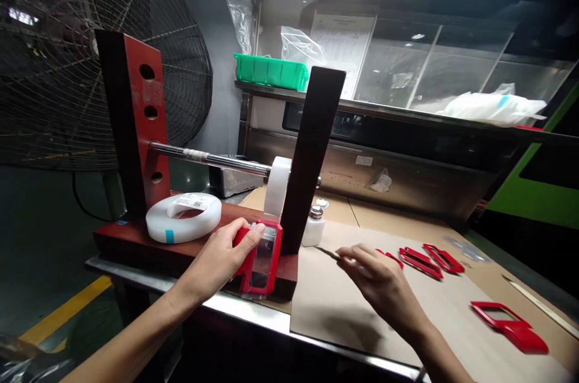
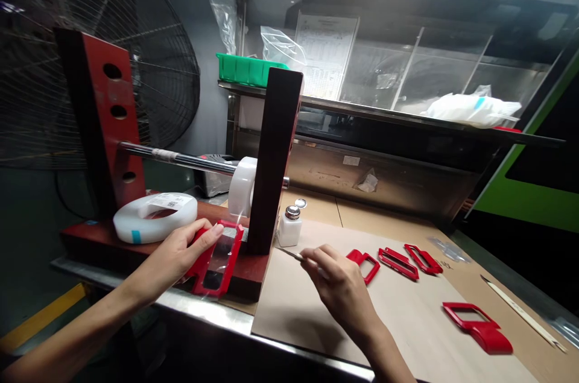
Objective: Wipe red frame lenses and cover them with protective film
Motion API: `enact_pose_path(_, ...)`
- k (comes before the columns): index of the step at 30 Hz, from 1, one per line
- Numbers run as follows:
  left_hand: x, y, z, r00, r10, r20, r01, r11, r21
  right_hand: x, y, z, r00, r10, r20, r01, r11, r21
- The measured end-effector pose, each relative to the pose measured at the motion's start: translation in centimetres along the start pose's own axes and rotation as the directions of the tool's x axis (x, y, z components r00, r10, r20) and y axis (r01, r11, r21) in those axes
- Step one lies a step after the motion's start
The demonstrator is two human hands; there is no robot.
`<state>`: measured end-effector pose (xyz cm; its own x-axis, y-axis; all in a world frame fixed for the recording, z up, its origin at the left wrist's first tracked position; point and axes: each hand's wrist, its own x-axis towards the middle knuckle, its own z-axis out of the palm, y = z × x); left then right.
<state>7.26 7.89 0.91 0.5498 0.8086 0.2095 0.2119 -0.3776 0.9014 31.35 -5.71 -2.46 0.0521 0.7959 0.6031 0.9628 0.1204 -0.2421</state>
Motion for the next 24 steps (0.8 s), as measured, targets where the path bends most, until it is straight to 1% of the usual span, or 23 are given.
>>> enact_pose_path(1, 0.0, -0.1, 0.1, 1.0, 0.007, -0.006, -0.007, 1.0, 0.006, 0.6, -1.0, -0.3, 0.994, -0.071, -0.088, 0.072, 0.997, 0.006)
enact_pose_path(2, 0.1, -0.2, 0.1, 1.0, 0.009, -0.013, -0.009, 1.0, 0.004, 1.3, -2.0, -0.5, 0.977, -0.139, -0.161, 0.138, 0.99, -0.02)
enact_pose_path(3, 0.1, -0.3, 0.1, 1.0, 0.007, -0.019, -0.007, 1.0, -0.003, 2.0, -2.9, -0.6, 0.957, -0.198, -0.212, 0.188, 0.98, -0.069)
enact_pose_path(5, 0.1, -0.4, 0.2, 1.0, 0.0, -0.027, -0.001, 1.0, -0.026, 3.5, -4.4, -0.6, 0.915, -0.303, -0.266, 0.257, 0.947, -0.195)
enact_pose_path(6, 0.1, -0.4, 0.2, 1.0, 0.0, -0.029, -0.001, 0.999, -0.037, 4.1, -4.9, -0.5, 0.9, -0.343, -0.269, 0.277, 0.926, -0.255)
enact_pose_path(8, 0.1, -0.4, 0.1, 1.0, -0.003, -0.023, 0.002, 0.999, -0.047, 5.1, -5.7, 0.0, 0.885, -0.397, -0.242, 0.303, 0.887, -0.349)
enact_pose_path(10, 0.1, -0.3, 0.1, 1.0, -0.011, -0.01, 0.011, 0.999, -0.05, 5.7, -6.2, 0.4, 0.886, -0.42, -0.196, 0.317, 0.858, -0.405)
enact_pose_path(12, 0.1, -0.3, 0.0, 1.0, -0.021, 0.002, 0.021, 0.998, -0.057, 6.0, -6.3, 0.8, 0.888, -0.432, -0.156, 0.333, 0.84, -0.429)
enact_pose_path(15, 0.2, -0.4, 0.0, 1.0, -0.03, 0.007, 0.03, 0.997, -0.073, 6.2, -6.3, 1.1, 0.885, -0.448, -0.128, 0.351, 0.821, -0.45)
enact_pose_path(20, 0.3, -0.8, 0.0, 0.999, -0.035, 0.001, 0.035, 0.994, -0.1, 6.4, -6.5, 1.1, 0.884, -0.459, -0.087, 0.359, 0.786, -0.503)
enact_pose_path(24, 0.3, -0.9, 0.0, 0.999, -0.052, -0.005, 0.051, 0.992, -0.117, 6.6, -7.3, 1.0, 0.889, -0.456, -0.03, 0.366, 0.75, -0.551)
